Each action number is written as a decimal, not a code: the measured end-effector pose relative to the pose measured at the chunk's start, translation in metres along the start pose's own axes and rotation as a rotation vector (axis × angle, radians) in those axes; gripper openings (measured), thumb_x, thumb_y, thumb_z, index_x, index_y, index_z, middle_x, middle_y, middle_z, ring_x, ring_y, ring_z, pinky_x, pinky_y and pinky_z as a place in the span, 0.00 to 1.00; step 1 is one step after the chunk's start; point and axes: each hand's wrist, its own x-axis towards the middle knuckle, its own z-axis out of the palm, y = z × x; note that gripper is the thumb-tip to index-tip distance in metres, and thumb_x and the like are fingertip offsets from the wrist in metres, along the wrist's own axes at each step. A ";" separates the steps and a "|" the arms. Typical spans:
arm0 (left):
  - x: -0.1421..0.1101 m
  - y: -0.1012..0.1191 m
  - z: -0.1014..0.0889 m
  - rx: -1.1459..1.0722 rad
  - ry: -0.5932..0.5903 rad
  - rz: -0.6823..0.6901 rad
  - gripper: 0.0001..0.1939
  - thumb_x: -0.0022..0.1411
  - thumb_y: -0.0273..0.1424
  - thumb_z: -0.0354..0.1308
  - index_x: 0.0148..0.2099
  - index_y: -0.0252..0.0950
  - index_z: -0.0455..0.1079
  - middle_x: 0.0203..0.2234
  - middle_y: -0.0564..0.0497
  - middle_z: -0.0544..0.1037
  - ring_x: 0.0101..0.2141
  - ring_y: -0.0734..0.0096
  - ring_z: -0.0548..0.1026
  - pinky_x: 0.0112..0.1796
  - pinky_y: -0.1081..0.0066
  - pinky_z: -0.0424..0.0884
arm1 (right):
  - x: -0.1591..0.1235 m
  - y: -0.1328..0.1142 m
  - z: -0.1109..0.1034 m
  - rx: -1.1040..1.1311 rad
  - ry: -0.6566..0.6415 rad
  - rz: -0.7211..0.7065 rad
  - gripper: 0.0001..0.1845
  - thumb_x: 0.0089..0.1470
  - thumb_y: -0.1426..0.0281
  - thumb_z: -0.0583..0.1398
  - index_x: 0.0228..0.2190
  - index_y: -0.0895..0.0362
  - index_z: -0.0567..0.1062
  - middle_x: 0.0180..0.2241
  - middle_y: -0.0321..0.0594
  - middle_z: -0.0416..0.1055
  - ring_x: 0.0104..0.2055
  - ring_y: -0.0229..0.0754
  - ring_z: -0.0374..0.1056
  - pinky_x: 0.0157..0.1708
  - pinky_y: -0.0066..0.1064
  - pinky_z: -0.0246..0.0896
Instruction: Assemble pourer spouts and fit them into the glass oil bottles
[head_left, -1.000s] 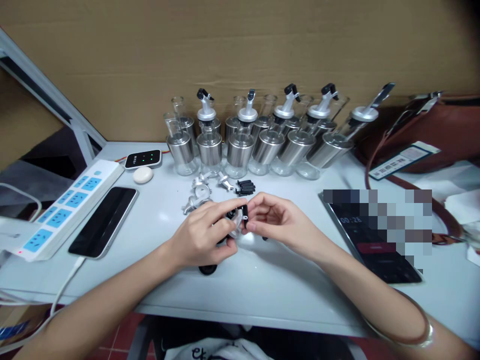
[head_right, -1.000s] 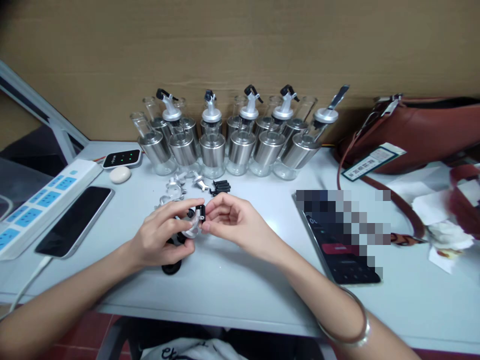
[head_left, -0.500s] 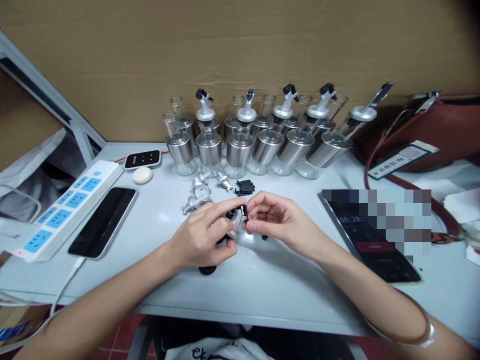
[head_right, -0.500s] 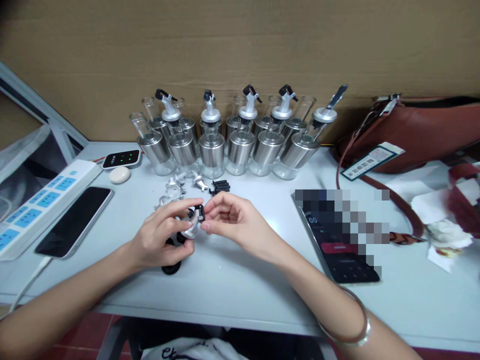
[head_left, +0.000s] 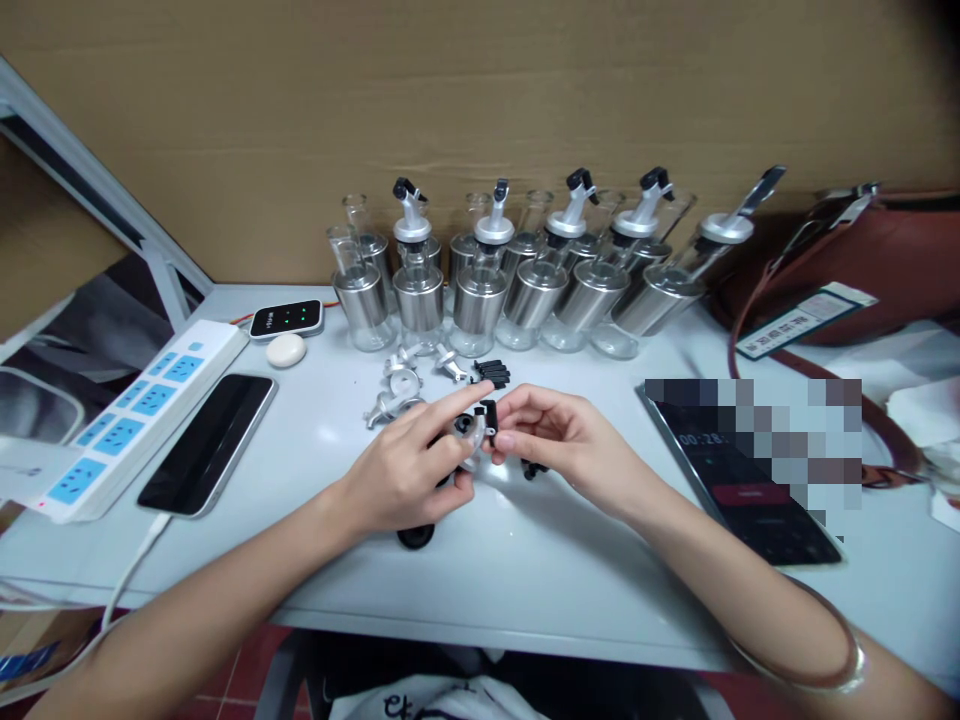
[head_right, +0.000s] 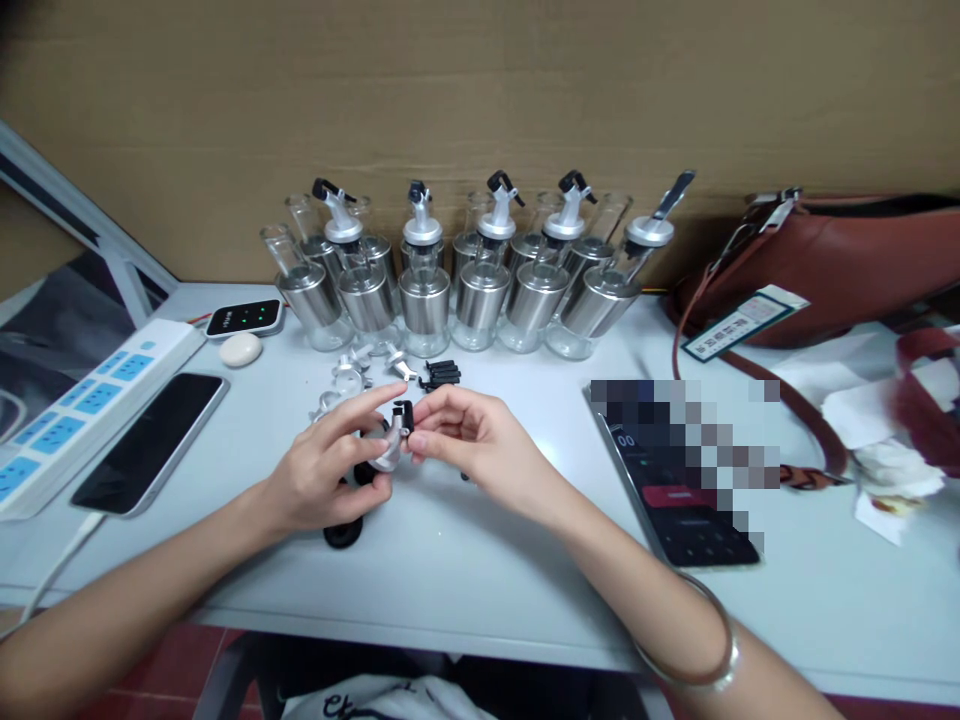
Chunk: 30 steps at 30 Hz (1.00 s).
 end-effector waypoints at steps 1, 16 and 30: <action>0.000 0.000 0.000 0.011 0.001 0.000 0.07 0.56 0.20 0.52 0.37 0.35 0.59 0.51 0.32 0.69 0.35 0.67 0.75 0.31 0.66 0.76 | 0.000 0.000 0.000 -0.001 0.009 -0.001 0.11 0.46 0.67 0.67 0.30 0.57 0.72 0.25 0.33 0.73 0.28 0.34 0.70 0.33 0.28 0.65; 0.001 0.000 -0.001 0.054 0.004 -0.022 0.08 0.56 0.20 0.51 0.37 0.36 0.59 0.49 0.37 0.72 0.34 0.67 0.74 0.33 0.66 0.74 | 0.001 0.000 0.004 -0.013 0.081 0.001 0.16 0.39 0.64 0.71 0.27 0.56 0.72 0.24 0.32 0.70 0.26 0.34 0.69 0.28 0.28 0.65; -0.002 0.000 0.000 0.007 0.006 -0.038 0.07 0.56 0.21 0.52 0.37 0.36 0.59 0.49 0.37 0.73 0.36 0.68 0.75 0.32 0.67 0.75 | 0.000 0.000 0.005 -0.051 0.097 -0.040 0.16 0.38 0.62 0.71 0.26 0.56 0.72 0.24 0.32 0.70 0.25 0.34 0.67 0.27 0.28 0.64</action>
